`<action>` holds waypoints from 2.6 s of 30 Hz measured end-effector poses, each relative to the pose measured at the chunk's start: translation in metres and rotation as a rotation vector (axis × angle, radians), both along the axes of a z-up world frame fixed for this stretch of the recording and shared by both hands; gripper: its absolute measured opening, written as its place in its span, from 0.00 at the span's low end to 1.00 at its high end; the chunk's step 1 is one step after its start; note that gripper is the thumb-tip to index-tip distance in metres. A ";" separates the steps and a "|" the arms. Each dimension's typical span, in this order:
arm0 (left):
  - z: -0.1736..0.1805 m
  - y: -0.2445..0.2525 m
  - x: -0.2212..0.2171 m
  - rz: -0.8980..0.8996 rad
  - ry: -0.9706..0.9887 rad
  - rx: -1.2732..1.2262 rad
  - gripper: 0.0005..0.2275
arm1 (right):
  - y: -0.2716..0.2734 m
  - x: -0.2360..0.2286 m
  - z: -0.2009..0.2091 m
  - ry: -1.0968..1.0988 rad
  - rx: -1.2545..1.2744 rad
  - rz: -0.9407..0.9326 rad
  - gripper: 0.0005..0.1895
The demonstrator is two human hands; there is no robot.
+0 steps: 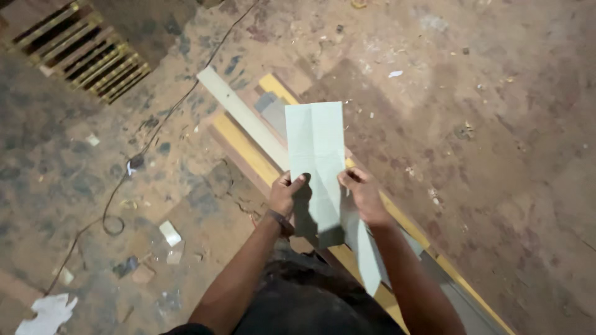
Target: The person picks up several white rectangular strips and places them onto a dark rectangular frame lying on the floor. They align and press the strips along the edges to form a border around the frame, adjusting positions as needed.
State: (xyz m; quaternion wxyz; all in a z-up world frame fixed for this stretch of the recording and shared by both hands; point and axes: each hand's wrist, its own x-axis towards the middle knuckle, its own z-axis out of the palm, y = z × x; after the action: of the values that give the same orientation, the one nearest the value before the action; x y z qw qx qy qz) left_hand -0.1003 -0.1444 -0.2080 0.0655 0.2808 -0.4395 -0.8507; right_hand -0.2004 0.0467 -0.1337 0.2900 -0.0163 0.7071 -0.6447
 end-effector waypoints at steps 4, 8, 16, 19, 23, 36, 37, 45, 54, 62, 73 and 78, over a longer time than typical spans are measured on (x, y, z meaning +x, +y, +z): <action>0.012 -0.022 -0.034 0.017 0.039 0.172 0.09 | -0.055 -0.014 -0.001 -0.125 -0.002 -0.114 0.11; 0.001 -0.040 -0.051 -0.009 0.063 0.177 0.10 | -0.068 -0.014 -0.019 -0.198 0.146 -0.187 0.12; -0.104 -0.083 -0.088 -0.409 -0.260 -0.507 0.17 | -0.031 -0.004 -0.067 -0.164 0.261 -0.433 0.14; -0.168 -0.120 -0.107 -0.443 -0.288 -0.787 0.19 | 0.033 0.011 -0.065 -0.290 0.394 -0.681 0.14; -0.211 -0.157 -0.134 -0.499 -0.314 -0.709 0.17 | 0.122 0.053 -0.036 -0.230 0.289 -0.926 0.16; -0.170 -0.135 -0.108 -0.569 -0.230 -1.274 0.22 | 0.227 0.195 0.067 0.137 0.450 -1.125 0.14; -0.159 -0.124 -0.096 -0.629 -0.160 -1.204 0.14 | 0.226 0.197 0.066 0.207 0.666 -0.967 0.13; -0.085 0.014 -0.016 -1.173 -0.201 -0.363 0.12 | 0.143 0.204 -0.032 0.140 0.880 -0.464 0.14; -0.049 0.105 0.040 -1.356 -0.301 -0.186 0.12 | 0.108 0.218 -0.042 0.230 0.747 -0.126 0.35; -0.133 0.164 0.010 -1.346 -0.274 -0.457 0.13 | 0.183 0.274 -0.068 -0.087 0.861 -0.140 0.51; -0.211 0.157 -0.044 -1.452 0.620 -1.863 0.17 | 0.296 0.390 -0.111 -0.366 0.914 -0.354 0.51; -0.208 0.161 -0.064 -1.561 0.740 -1.882 0.18 | 0.304 0.398 -0.118 -0.363 0.860 -0.368 0.52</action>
State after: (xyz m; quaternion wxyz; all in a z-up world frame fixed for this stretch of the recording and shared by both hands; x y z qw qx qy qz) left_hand -0.1647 0.0168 -0.4155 -0.1588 -0.4578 -0.8732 -0.0523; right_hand 0.1980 0.3505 -0.2517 0.2703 0.3421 0.8381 -0.3278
